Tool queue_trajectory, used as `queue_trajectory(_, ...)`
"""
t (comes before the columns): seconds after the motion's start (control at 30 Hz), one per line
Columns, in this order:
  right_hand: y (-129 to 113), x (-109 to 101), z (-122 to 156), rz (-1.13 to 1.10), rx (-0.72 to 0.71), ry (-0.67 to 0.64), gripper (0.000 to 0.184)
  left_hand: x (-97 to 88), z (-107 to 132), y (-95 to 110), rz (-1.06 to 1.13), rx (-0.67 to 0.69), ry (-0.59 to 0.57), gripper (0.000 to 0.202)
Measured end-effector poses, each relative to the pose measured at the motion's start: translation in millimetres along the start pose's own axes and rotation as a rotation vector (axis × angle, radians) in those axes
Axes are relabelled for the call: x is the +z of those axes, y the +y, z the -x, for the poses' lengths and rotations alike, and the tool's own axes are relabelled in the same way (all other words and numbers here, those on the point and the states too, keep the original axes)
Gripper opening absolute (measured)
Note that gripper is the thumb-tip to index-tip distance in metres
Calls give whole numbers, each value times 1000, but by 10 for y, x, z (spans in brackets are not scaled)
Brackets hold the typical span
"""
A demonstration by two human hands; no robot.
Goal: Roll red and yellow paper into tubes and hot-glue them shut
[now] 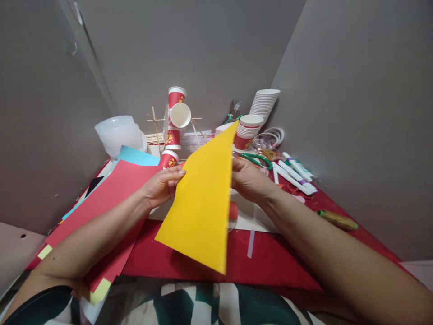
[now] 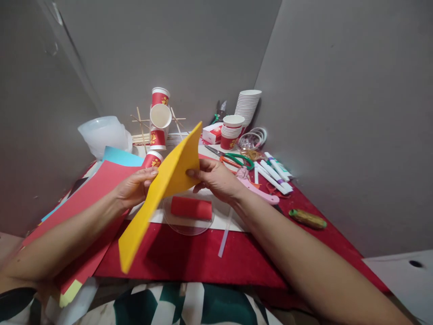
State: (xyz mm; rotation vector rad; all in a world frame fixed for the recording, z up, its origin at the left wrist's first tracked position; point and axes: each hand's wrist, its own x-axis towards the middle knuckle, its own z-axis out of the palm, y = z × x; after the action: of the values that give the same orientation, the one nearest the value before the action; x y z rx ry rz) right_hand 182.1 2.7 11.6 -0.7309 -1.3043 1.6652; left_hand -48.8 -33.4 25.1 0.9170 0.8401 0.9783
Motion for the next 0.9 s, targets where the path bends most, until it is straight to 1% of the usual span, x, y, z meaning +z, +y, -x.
queue_trajectory(0.1, 58, -8, -34, 9, 13, 32, 25, -18, 0, 40, 88, 83, 34, 24)
queue_trajectory(0.23, 121, -63, -73, 65, -25, 76, 21, -29, 3, 35, 152, 203, 90, 19)
queue_trajectory(0.3, 141, -92, -85, 84, -23, 105, 22, -39, 6, 16, 170, 217, 113, 18)
queue_trajectory(0.33, 145, -101, -90, 87, -22, 123, 24, -47, 9, 12, 174, 215, 133, 14)
queue_trajectory(0.43, 130, -119, -112, 56, -48, 220, 27, -96, 17, 56, 135, 223, 237, 4)
queue_trajectory(0.5, 91, -137, -131, -2, -104, 336, 25, -163, 14, 134, 69, 277, 306, 4)
queue_trajectory(0.57, 30, -170, -146, -55, -171, 433, 22, -267, -5, 232, -5, 365, 337, 8)
queue_trajectory(0.6, -7, -190, -149, -67, -203, 461, 20, -331, -22, 281, -42, 408, 352, 11)
queue_trajectory(0.67, -84, -231, -142, -58, -258, 479, 16, -472, -70, 362, -105, 492, 389, 17)
queue_trajectory(0.77, -179, -266, -112, -34, -324, 497, 16, -653, -151, 424, -176, 501, 417, 30)
queue_trajectory(0.83, -216, -264, -91, -36, -353, 511, 20, -719, -193, 426, -194, 510, 425, 34)
queue_trajectory(0.9, -227, -243, -78, -43, -345, 477, 25, -741, -218, 409, -203, 523, 430, 35)
